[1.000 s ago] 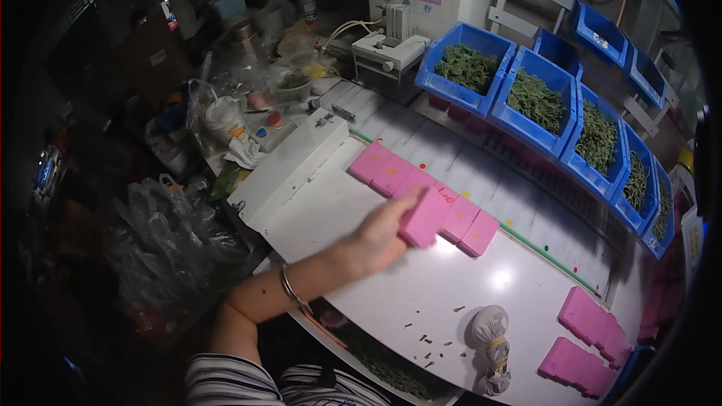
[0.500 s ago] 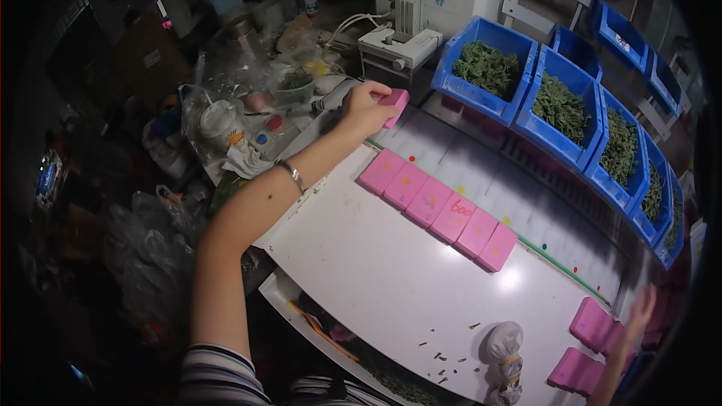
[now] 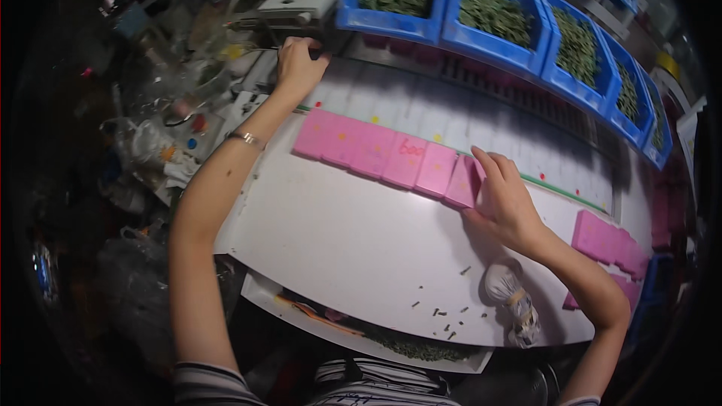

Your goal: The recorder is shown assembling small, colorful components into a pink mold or fixture, possibly for industrial parts or toys.

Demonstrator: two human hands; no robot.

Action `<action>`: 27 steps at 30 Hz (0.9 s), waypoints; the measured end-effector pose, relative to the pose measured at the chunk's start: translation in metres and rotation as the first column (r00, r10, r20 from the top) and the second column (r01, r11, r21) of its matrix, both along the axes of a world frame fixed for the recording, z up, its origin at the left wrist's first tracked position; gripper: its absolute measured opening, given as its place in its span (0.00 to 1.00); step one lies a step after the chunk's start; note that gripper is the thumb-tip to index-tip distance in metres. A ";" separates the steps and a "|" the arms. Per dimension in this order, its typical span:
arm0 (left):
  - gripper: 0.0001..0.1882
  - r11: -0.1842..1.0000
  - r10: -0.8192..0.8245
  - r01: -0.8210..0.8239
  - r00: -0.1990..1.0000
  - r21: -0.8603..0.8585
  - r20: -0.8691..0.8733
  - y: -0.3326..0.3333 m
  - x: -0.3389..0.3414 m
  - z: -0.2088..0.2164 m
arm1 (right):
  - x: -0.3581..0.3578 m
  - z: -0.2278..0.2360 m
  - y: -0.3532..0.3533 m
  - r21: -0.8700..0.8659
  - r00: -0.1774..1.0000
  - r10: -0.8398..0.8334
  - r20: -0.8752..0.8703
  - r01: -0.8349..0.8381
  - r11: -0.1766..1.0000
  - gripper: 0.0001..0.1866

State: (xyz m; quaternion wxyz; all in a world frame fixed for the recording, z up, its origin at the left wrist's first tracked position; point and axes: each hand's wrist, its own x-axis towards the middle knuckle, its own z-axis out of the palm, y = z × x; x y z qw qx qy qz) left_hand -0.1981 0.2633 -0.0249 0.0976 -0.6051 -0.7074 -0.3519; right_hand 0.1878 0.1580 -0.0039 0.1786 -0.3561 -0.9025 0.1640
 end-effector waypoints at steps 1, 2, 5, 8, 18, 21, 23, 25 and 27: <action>0.13 0.991 -0.107 0.116 0.986 -0.065 0.131 -0.014 0.031 0.008 | 0.000 0.003 -0.001 -0.021 1.000 -0.021 -0.022 0.021 1.000 0.42; 0.15 0.966 -0.194 0.231 0.945 -0.117 0.263 -0.037 0.067 0.015 | 0.000 0.004 -0.004 -0.032 0.999 -0.052 -0.002 0.052 0.998 0.42; 0.23 0.623 -0.331 0.736 0.555 -0.265 0.763 -0.107 0.153 0.035 | -0.001 0.021 -0.021 0.040 0.990 -0.043 -0.138 0.049 0.998 0.44; 0.35 0.347 -0.143 0.935 0.127 -0.071 0.982 -0.168 0.209 0.037 | -0.008 0.047 -0.054 0.016 0.960 -0.009 -0.281 0.015 1.000 0.47; 0.29 0.657 0.215 0.728 -0.431 0.197 0.876 -0.229 0.255 0.041 | 0.003 0.038 -0.110 0.189 0.938 -0.069 -0.340 0.140 0.972 0.43; 0.28 0.652 0.112 0.726 -0.376 0.217 0.920 -0.234 0.259 0.034 | 0.009 0.052 -0.107 0.147 0.947 -0.042 -0.318 0.093 0.985 0.36; 0.28 0.642 0.132 0.738 -0.374 0.208 0.918 -0.239 0.256 0.039 | 0.017 0.056 -0.103 0.117 0.961 0.001 -0.276 0.032 0.993 0.33; 0.27 0.610 0.143 0.757 -0.395 0.234 0.907 -0.243 0.256 0.042 | 0.023 0.054 -0.102 0.179 0.937 0.041 -0.346 0.023 0.984 0.26; 0.29 0.600 0.118 0.772 -0.345 0.210 0.931 -0.243 0.258 0.041 | 0.023 0.054 -0.108 0.177 0.923 0.014 -0.383 0.059 0.982 0.24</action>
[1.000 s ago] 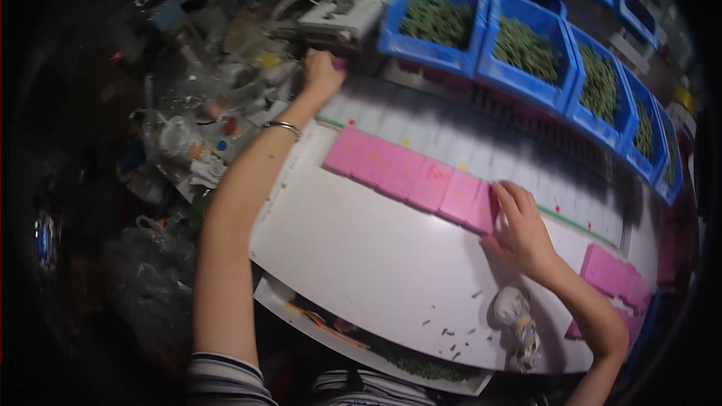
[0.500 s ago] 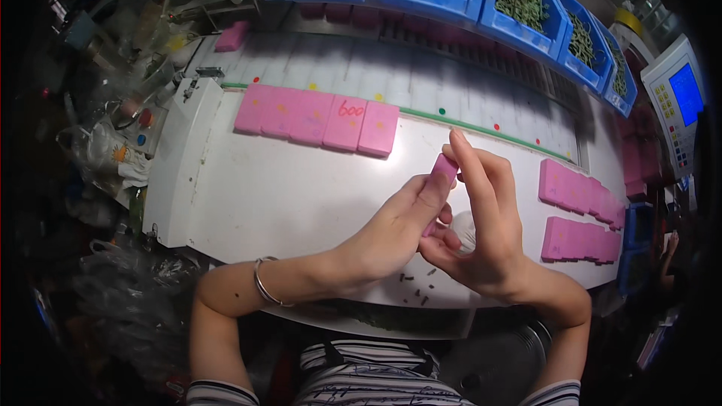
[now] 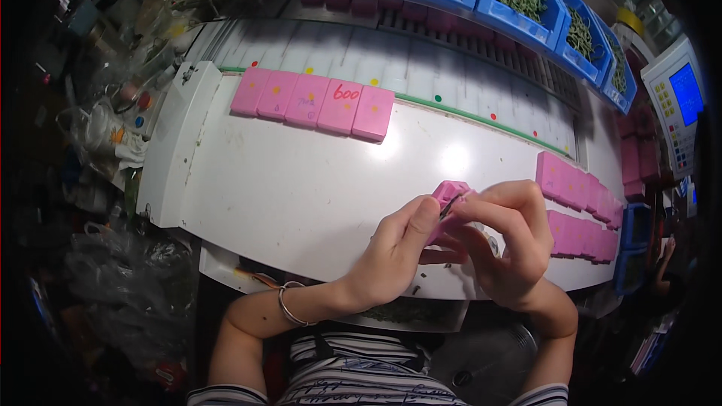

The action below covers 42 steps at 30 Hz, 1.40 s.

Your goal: The recorder is shown assembling small, colorful components into a pink mold or fixture, possibly for industrial parts or toys.

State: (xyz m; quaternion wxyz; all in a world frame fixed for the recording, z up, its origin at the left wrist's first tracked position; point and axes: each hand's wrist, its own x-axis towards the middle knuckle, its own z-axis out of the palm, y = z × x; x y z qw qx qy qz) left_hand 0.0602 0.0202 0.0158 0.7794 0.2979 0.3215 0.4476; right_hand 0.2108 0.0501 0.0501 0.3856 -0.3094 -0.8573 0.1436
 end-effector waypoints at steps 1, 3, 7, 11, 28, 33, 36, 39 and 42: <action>0.32 1.000 -0.003 0.004 0.998 0.026 -0.057 0.000 0.000 -0.002 | -0.001 0.000 -0.005 -0.003 0.999 -0.028 -0.043 0.028 1.000 0.21; 0.32 0.997 0.070 -0.071 0.997 -0.039 -0.013 0.006 -0.004 -0.021 | -0.004 -0.005 -0.017 0.023 0.998 -0.039 -0.057 0.041 0.999 0.18; 0.33 0.951 0.169 -0.100 0.960 -0.294 0.221 0.014 -0.002 -0.025 | -0.005 -0.020 -0.043 -0.027 0.951 0.300 0.075 -0.299 0.954 0.19; 0.35 0.974 0.153 -0.130 0.981 -0.185 0.119 0.014 -0.003 -0.028 | -0.008 -0.017 -0.043 -0.247 0.964 0.211 -0.159 -0.246 0.937 0.15; 0.33 0.974 0.139 -0.062 0.924 0.220 -0.356 0.001 -0.012 -0.009 | -0.013 -0.016 -0.017 -0.705 0.888 -0.268 -0.374 -0.084 0.704 0.06; 0.33 0.973 0.139 -0.050 0.904 0.223 -0.404 0.003 -0.012 -0.019 | -0.010 -0.010 -0.012 -0.650 0.983 -0.125 -0.130 0.011 0.760 0.07; 0.33 0.981 0.048 0.035 0.910 0.192 -0.411 0.006 -0.012 -0.020 | -0.005 -0.013 -0.010 -0.677 0.992 -0.105 -0.070 0.030 0.735 0.07; 0.34 0.985 0.006 0.062 0.923 0.164 -0.386 0.009 -0.011 -0.017 | -0.003 -0.017 -0.011 -0.735 0.968 -0.139 -0.211 -0.064 0.676 0.05; 0.35 0.994 -0.044 0.073 0.942 0.076 -0.332 0.011 -0.011 -0.012 | 0.003 -0.014 -0.011 -0.792 0.918 -0.163 -0.362 -0.210 0.572 0.05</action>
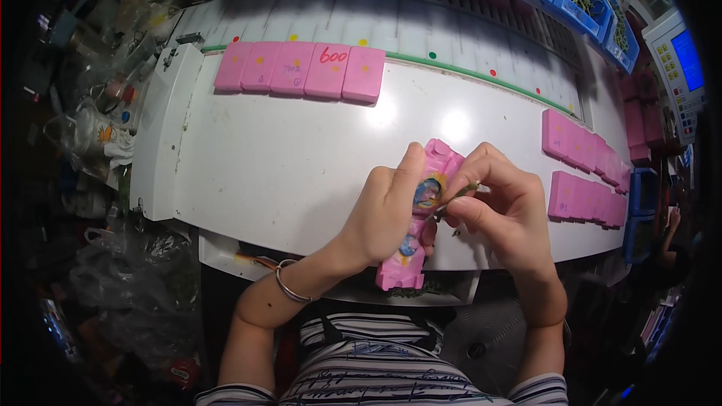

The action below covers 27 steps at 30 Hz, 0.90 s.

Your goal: The recorder is shown assembling small, colorful components into a pink mold or fixture, possibly for industrial parts or toys.

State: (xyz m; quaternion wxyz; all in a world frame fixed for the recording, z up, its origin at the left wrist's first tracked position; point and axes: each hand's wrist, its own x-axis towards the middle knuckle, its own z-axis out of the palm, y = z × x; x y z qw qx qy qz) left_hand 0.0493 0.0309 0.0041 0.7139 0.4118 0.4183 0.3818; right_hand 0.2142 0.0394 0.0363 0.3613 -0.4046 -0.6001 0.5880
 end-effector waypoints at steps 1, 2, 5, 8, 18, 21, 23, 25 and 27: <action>0.35 0.997 0.044 -0.045 0.999 -0.061 -0.010 -0.002 -0.001 0.002 | -0.001 0.002 -0.003 0.004 1.000 -0.002 0.000 0.002 1.000 0.05; 0.34 0.990 0.086 -0.087 0.996 -0.114 -0.015 0.001 0.000 -0.002 | -0.002 0.000 -0.003 -0.065 0.995 -0.048 -0.087 0.043 0.997 0.06; 0.33 0.979 0.045 -0.032 0.997 -0.202 0.061 0.003 -0.011 -0.028 | 0.008 0.003 -0.014 -0.087 0.969 -0.150 -0.196 0.135 0.987 0.10; 0.28 0.998 0.023 -0.011 0.980 -0.061 0.197 -0.009 -0.012 -0.028 | 0.006 -0.005 -0.023 0.260 0.977 -0.209 -0.036 0.211 0.942 0.14; 0.08 0.980 0.147 -0.083 0.915 -0.181 0.375 -0.021 0.000 -0.004 | -0.002 -0.018 -0.033 0.641 0.923 -0.360 0.135 0.196 0.742 0.19; 0.06 0.995 0.099 -0.095 0.974 -0.030 0.206 -0.023 -0.002 -0.001 | 0.002 -0.016 -0.035 0.773 0.891 -0.392 0.228 0.079 0.630 0.18; 0.06 0.995 0.075 -0.085 0.985 0.054 0.153 -0.024 -0.002 -0.001 | 0.000 -0.014 -0.034 0.790 0.880 -0.420 0.224 0.088 0.606 0.16; 0.06 0.979 0.085 -0.099 0.993 0.177 0.086 -0.024 -0.002 -0.001 | 0.001 -0.014 -0.034 0.808 0.878 -0.424 0.222 0.077 0.584 0.16; 0.06 0.950 0.108 -0.106 0.994 0.294 0.011 -0.025 -0.003 0.000 | 0.001 -0.013 -0.036 0.803 0.874 -0.421 0.242 0.063 0.592 0.15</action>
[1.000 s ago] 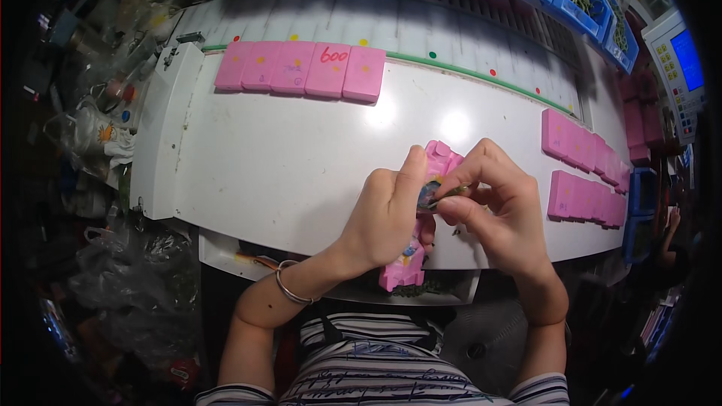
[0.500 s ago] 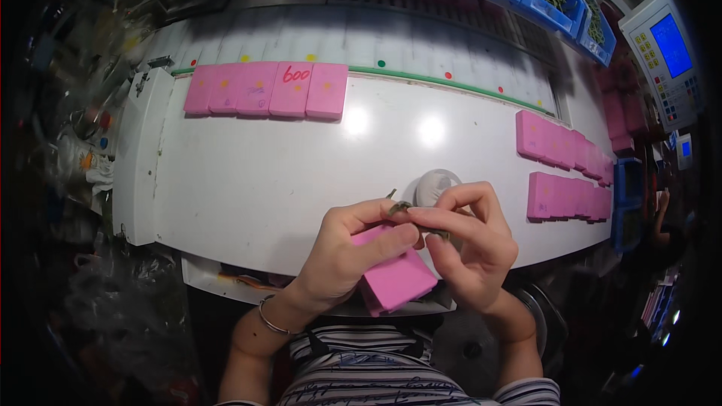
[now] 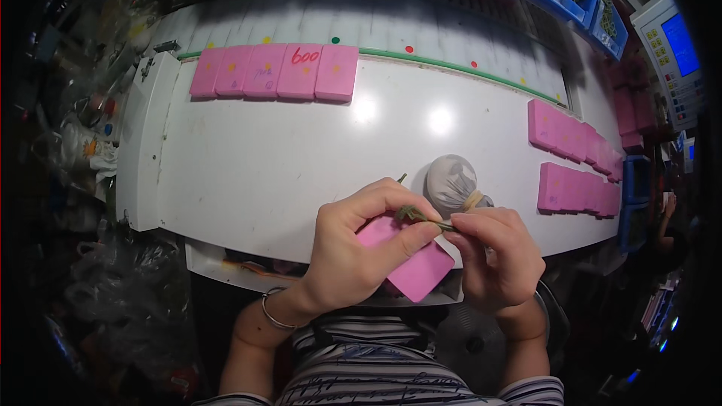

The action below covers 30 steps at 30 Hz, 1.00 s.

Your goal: The recorder is shown assembling small, colorful components into a pink mold or fixture, possibly for industrial parts or toys.

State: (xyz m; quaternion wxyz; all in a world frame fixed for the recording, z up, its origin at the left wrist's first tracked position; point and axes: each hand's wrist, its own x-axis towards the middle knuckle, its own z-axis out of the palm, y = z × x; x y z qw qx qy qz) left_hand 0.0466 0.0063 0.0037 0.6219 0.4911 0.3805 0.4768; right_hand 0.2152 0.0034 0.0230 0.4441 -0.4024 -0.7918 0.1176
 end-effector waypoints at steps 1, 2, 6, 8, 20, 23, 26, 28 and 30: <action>0.05 0.998 0.030 -0.029 0.999 0.057 -0.023 0.000 0.001 0.003 | 0.001 0.000 -0.001 -0.006 1.000 -0.002 0.022 0.002 1.000 0.13; 0.04 0.992 0.060 -0.055 0.997 0.115 -0.045 -0.001 0.002 0.006 | 0.002 0.003 -0.002 -0.011 1.000 0.000 0.016 0.000 1.000 0.13; 0.07 0.981 0.046 -0.013 0.985 0.195 -0.166 0.000 -0.004 0.007 | 0.007 0.015 -0.006 -0.627 0.959 -0.044 -0.281 -0.149 0.764 0.04; 0.09 0.962 0.034 0.026 0.976 0.272 -0.213 0.002 -0.005 0.005 | 0.013 0.025 0.000 -0.877 0.852 -0.277 -0.444 -0.349 0.331 0.03; 0.12 0.912 0.157 -0.019 0.940 0.410 -0.304 0.000 -0.012 0.010 | 0.024 0.001 -0.004 -0.934 0.965 -0.060 -0.256 -0.231 0.273 0.04; 0.13 0.900 0.167 -0.015 0.935 0.435 -0.314 0.000 -0.012 0.011 | 0.023 -0.001 -0.005 -0.896 0.991 0.108 -0.075 -0.114 0.430 0.03; 0.14 0.890 0.175 -0.001 0.925 0.457 -0.338 0.000 -0.011 0.014 | 0.019 -0.003 -0.006 -0.758 0.991 0.132 0.012 -0.077 0.648 0.06; 0.14 0.884 0.182 -0.002 0.923 0.467 -0.340 -0.001 -0.012 0.015 | 0.016 -0.001 -0.004 -0.677 0.998 0.056 -0.040 -0.068 0.733 0.09; 0.15 0.876 0.183 0.000 0.925 0.482 -0.333 -0.001 -0.012 0.015 | 0.014 0.010 -0.004 -0.761 0.974 -0.015 -0.228 -0.168 0.627 0.09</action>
